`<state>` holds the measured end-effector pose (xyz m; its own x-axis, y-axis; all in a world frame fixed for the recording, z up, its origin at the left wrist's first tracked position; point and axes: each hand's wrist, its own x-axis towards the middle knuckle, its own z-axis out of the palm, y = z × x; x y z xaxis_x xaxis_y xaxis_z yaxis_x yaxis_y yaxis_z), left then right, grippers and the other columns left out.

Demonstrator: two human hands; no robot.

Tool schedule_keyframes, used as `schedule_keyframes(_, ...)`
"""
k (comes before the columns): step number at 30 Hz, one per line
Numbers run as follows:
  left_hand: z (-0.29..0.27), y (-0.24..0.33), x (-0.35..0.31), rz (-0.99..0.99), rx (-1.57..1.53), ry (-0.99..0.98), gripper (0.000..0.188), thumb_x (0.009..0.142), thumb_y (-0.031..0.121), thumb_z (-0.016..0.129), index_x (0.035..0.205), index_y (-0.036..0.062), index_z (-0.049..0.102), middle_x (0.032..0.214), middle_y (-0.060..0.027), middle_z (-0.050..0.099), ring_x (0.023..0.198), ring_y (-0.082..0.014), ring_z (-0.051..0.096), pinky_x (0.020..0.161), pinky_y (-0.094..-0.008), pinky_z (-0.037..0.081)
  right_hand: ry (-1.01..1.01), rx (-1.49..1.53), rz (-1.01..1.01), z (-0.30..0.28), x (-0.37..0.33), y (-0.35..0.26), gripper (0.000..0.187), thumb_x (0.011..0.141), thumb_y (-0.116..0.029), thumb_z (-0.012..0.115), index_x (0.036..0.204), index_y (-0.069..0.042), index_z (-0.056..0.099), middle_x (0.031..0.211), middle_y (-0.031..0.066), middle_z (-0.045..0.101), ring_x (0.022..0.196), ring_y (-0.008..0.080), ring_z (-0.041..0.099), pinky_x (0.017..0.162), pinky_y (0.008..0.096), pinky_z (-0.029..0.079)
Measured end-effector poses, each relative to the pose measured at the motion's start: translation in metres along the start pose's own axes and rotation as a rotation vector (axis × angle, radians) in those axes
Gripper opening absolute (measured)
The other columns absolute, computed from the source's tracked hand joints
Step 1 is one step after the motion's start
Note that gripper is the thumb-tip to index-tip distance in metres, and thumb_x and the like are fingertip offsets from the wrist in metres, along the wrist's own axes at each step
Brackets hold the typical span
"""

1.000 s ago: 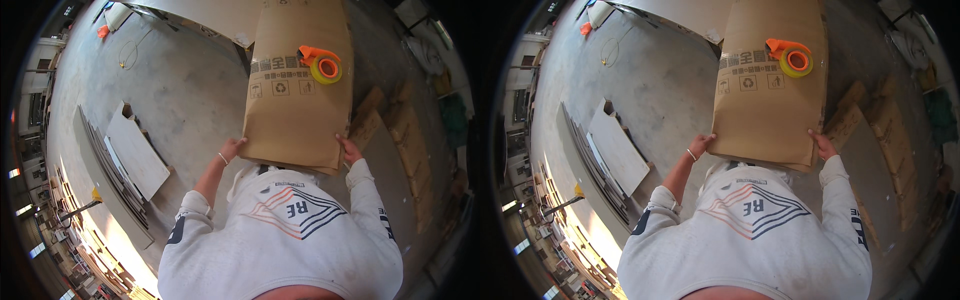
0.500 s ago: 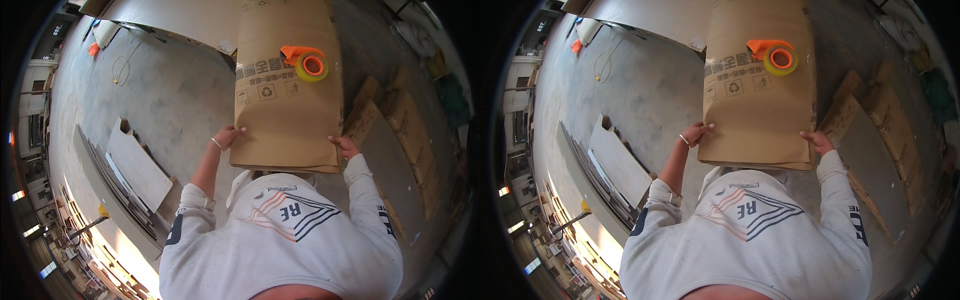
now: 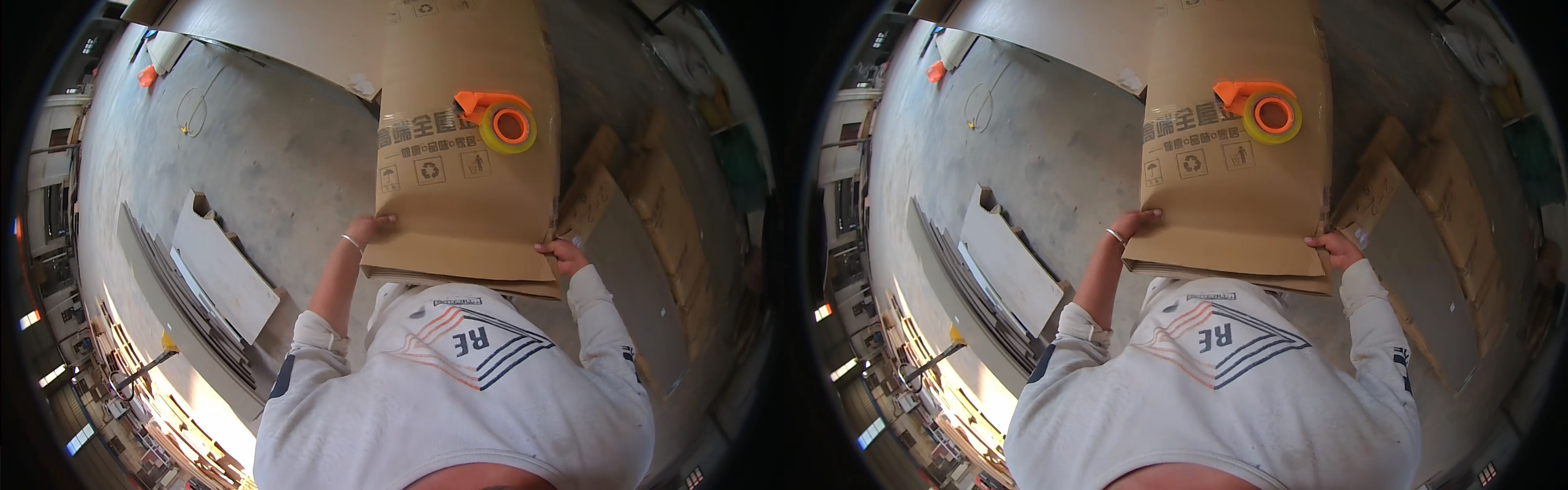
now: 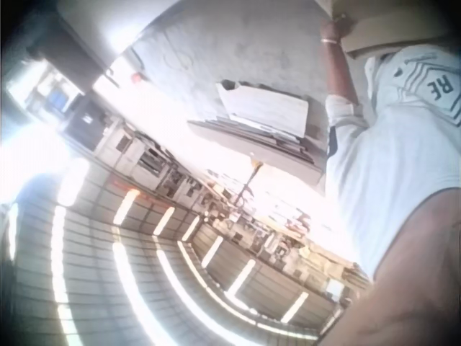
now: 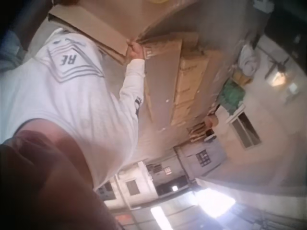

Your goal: The person folds a large cardboard sheet on a work table and secures the seams with clear packing tape using a handheld tape dispenser. The person then lifts the taped package and places it on the floor next to other similar packages.

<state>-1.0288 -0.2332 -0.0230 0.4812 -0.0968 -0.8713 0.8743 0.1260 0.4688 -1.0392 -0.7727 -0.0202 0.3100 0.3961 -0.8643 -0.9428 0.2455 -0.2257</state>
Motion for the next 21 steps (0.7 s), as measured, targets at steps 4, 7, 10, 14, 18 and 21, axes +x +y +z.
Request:
schedule_keyframes(4, 0.003, 0.009, -0.005, -0.063, -0.015, -0.065, 0.041, 0.089, 0.025, 0.082, 0.117, -0.0024, 0.071, 0.104, -0.0131, 0.076, 0.087, -0.0234, 0.075, 0.08, -0.0391, 0.062, 0.057, -0.119, 0.037, 0.013, -0.013, -0.01, 0.045, 0.092, 0.0, 0.068, 0.136, 0.006, 0.059, 0.129, 0.0162, 0.068, 0.115, 0.0277, 0.067, 0.106, 0.0416, 0.052)
schedule_keyframes(7, -0.005, 0.002, 0.008, -0.092, -0.01, -0.108, 0.043, 0.089, 0.023, 0.082, 0.119, -0.0042, 0.07, 0.108, -0.0132, 0.075, 0.09, -0.0231, 0.074, 0.082, -0.0395, 0.062, 0.051, -0.288, -0.041, -0.005, -0.006, -0.008, 0.042, 0.092, -0.005, 0.071, 0.131, 0.006, 0.063, 0.121, 0.0135, 0.071, 0.114, 0.0258, 0.068, 0.102, 0.0382, 0.053)
schedule_keyframes(10, -0.008, -0.001, 0.014, -0.105, -0.013, -0.145, 0.041, 0.09, 0.02, 0.08, 0.121, -0.0036, 0.068, 0.11, -0.0132, 0.075, 0.092, -0.0227, 0.074, 0.083, -0.0385, 0.061, 0.058, -0.323, -0.043, -0.002, -0.012, -0.012, 0.036, 0.091, -0.012, 0.074, 0.123, 0.005, 0.069, 0.115, 0.0123, 0.074, 0.105, 0.022, 0.07, 0.087, 0.034, 0.058)
schedule_keyframes(14, -0.014, 0.001, 0.017, -0.119, -0.061, -0.225, 0.033, 0.092, 0.014, 0.076, 0.12, -0.0026, 0.068, 0.106, -0.0108, 0.076, 0.089, -0.0206, 0.074, 0.084, -0.0346, 0.061, 0.249, -0.405, -0.106, 0.045, -0.034, -0.039, 0.029, 0.09, -0.026, 0.079, 0.106, -0.002, 0.074, 0.085, 0.0092, 0.073, 0.066, 0.0183, 0.067, 0.057, 0.0325, 0.053)
schedule_keyframes(18, -0.01, 0.005, 0.01, -0.102, -0.078, -0.24, 0.033, 0.092, 0.013, 0.076, 0.12, -0.0024, 0.068, 0.106, -0.0098, 0.075, 0.093, -0.02, 0.073, 0.087, -0.0336, 0.06, 0.235, -0.556, 0.006, 0.037, -0.023, -0.045, 0.03, 0.09, -0.029, 0.078, 0.1, -0.001, 0.072, 0.076, 0.0083, 0.07, 0.062, 0.0177, 0.065, 0.055, 0.031, 0.051)
schedule_keyframes(21, -0.006, 0.012, 0.007, -0.203, -0.072, -0.21, 0.034, 0.092, 0.012, 0.075, 0.121, -0.0023, 0.067, 0.11, -0.0109, 0.074, 0.097, -0.0206, 0.073, 0.088, -0.0341, 0.059, 0.087, -0.415, 0.058, 0.009, -0.015, -0.041, 0.029, 0.091, -0.028, 0.072, 0.096, 0.0, 0.071, 0.077, 0.009, 0.069, 0.063, 0.0166, 0.065, 0.053, 0.029, 0.049)
